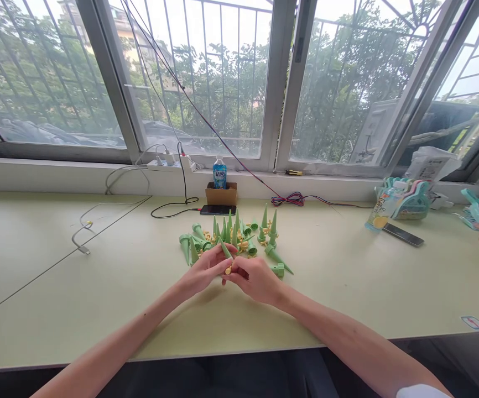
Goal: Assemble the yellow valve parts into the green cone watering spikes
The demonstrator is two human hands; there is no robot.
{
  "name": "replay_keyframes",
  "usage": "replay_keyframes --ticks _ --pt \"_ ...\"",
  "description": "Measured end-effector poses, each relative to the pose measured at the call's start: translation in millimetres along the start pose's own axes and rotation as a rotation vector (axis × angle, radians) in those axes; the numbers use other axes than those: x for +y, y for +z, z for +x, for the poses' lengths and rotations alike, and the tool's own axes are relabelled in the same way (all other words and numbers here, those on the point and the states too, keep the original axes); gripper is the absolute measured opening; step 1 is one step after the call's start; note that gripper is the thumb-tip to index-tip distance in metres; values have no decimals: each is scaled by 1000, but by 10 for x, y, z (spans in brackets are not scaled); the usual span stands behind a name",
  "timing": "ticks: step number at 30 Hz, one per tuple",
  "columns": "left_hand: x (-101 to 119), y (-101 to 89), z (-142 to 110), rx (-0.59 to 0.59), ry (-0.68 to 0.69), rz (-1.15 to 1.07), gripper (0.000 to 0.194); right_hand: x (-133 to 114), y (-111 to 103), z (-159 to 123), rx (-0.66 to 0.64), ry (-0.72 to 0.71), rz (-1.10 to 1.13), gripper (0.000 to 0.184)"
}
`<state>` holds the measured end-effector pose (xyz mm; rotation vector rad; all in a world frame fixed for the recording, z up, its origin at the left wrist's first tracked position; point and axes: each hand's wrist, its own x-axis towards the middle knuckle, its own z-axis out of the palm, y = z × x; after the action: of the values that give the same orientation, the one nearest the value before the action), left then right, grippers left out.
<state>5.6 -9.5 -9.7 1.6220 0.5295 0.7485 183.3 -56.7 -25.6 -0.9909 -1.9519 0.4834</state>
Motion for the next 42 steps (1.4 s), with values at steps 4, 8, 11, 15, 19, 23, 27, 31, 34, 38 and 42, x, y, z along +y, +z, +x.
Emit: replay_keyframes --ticks 4,8,11,15,19,23,27,31,34,38,42 --pt "19 0 -7 -11 35 -28 39 -4 5 -4 49 25 -8 25" --pt "30 -4 -20 44 131 27 35 7 1 1 135 27 -10 23" --pt "25 -16 -32 67 214 149 30 19 -5 5 165 -4 6 21" --pt "18 -19 -39 114 298 288 26 18 -10 13 183 -52 -13 18" --pt "-5 -14 -34 149 356 389 23 -5 -13 23 198 -67 -49 18" --pt "-62 -32 -27 166 458 513 19 -15 -11 24 186 -88 -30 19" --pt "-120 -51 -25 172 453 567 23 -8 -6 22 162 -81 -7 19" --pt "-152 -48 -27 186 395 566 23 -13 -7 21 125 -54 3 19" --pt "-152 -37 -31 180 330 527 23 -25 -7 17 112 -42 0 18" --pt "-122 -21 -38 163 303 478 22 -23 -2 8 92 -57 -15 18" --pt "-84 -6 -44 159 293 422 21 7 10 -5 82 -68 -40 19"
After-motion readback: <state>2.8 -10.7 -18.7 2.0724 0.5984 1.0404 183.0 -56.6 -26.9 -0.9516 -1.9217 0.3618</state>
